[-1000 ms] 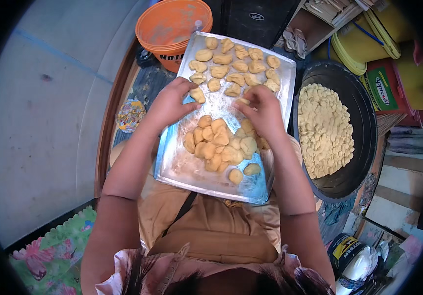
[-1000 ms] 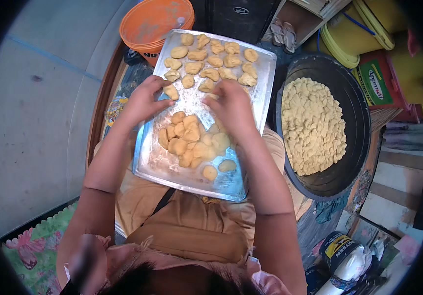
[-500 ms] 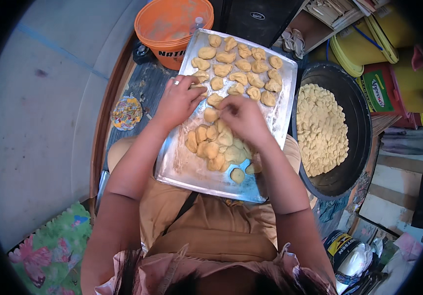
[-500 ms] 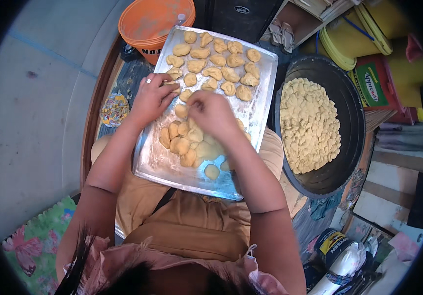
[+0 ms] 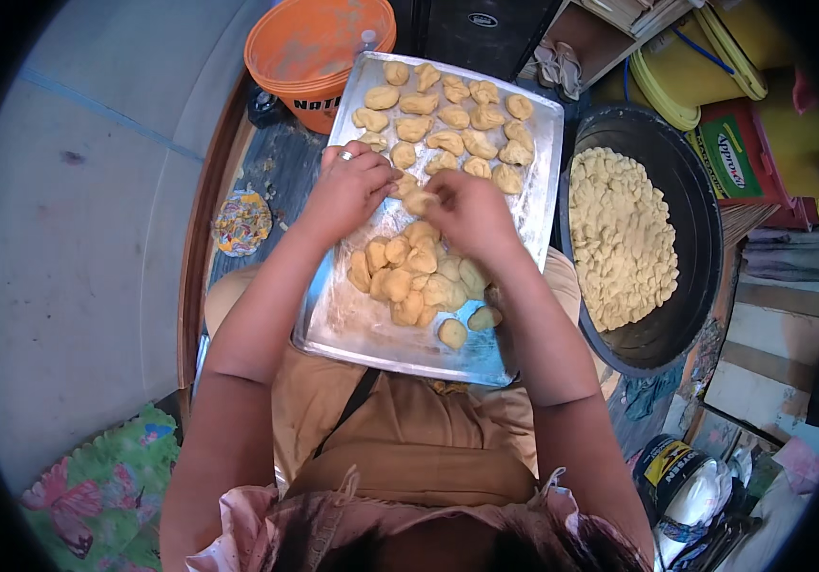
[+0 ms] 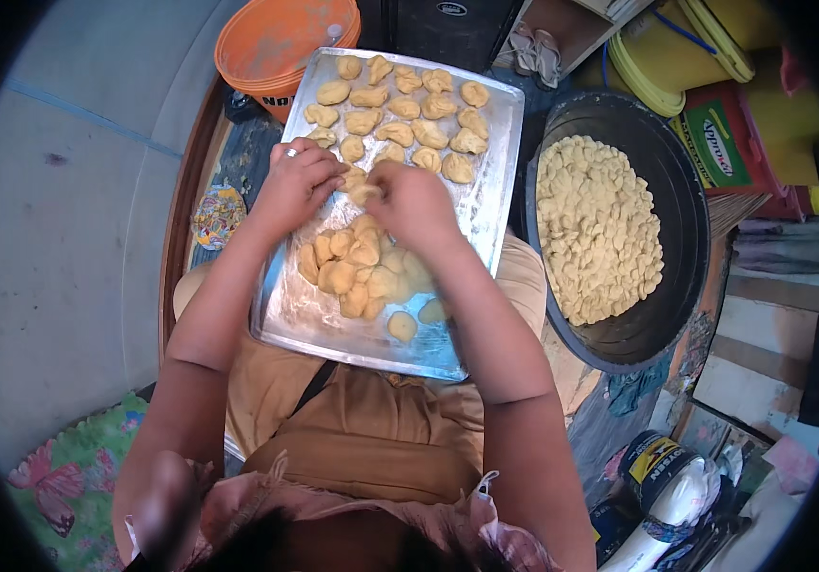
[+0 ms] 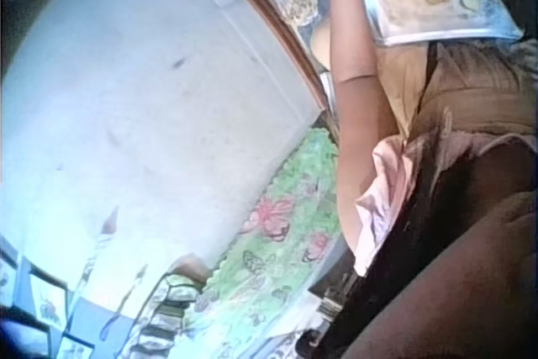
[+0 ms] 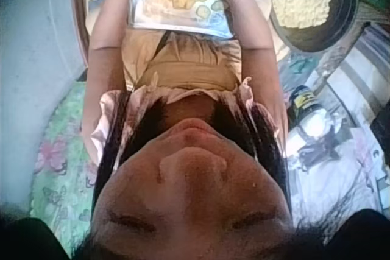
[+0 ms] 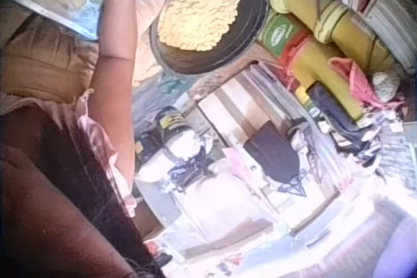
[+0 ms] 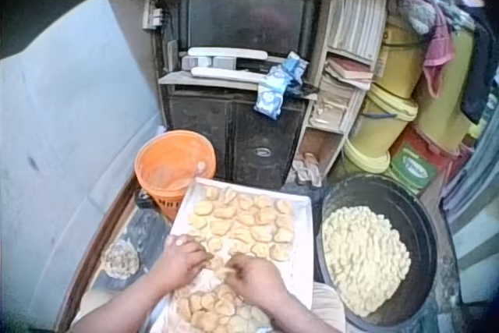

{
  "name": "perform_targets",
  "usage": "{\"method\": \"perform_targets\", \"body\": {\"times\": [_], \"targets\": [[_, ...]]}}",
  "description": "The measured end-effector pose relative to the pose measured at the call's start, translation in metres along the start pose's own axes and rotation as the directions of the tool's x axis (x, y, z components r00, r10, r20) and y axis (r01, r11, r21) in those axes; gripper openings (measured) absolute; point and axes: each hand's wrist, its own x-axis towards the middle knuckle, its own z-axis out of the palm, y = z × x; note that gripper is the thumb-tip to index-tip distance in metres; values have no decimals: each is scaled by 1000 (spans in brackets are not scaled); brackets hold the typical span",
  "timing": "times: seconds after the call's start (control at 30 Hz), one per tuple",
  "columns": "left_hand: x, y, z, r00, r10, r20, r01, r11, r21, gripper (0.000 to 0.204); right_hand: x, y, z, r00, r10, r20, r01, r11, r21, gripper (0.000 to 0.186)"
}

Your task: The person wipes a metal tray with a cloth and then takes pieces of dough from a large black bowl and arranges them on the tray in rows.

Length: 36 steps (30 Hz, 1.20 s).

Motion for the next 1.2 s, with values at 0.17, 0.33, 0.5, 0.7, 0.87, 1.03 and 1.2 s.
{"method": "perform_targets", "body": {"times": [0.17,0.33,0.5,0.7,0.87,1.03,1.2], "targets": [[5,21,-2,999,-3,-34,4,999,32,29,-17,27,-20,989,55,-137,-54,998,7,25],[20,31,11,969,227,96,-219,972,-90,27,-42,38,-27,999,-24,44,30,990,-138,35],[36,37,19,958,232,170,-230,973,-32,27,-24,55,-15,976,65,-210,2,953,304,14],[46,53,27,938,328,110,-314,940,-130,20,-52,53,-34,984,80,-160,-59,990,130,21],[56,58,40,959,208,192,-213,977,7,16,-60,83,-36,921,314,-229,-173,859,482,20],[48,58,41,966,212,150,-219,975,33,18,-69,72,-50,994,-100,50,93,987,129,34],[24,69,23,994,100,49,-99,995,-34,22,-61,94,-48,986,134,-102,-91,934,344,30]]}}
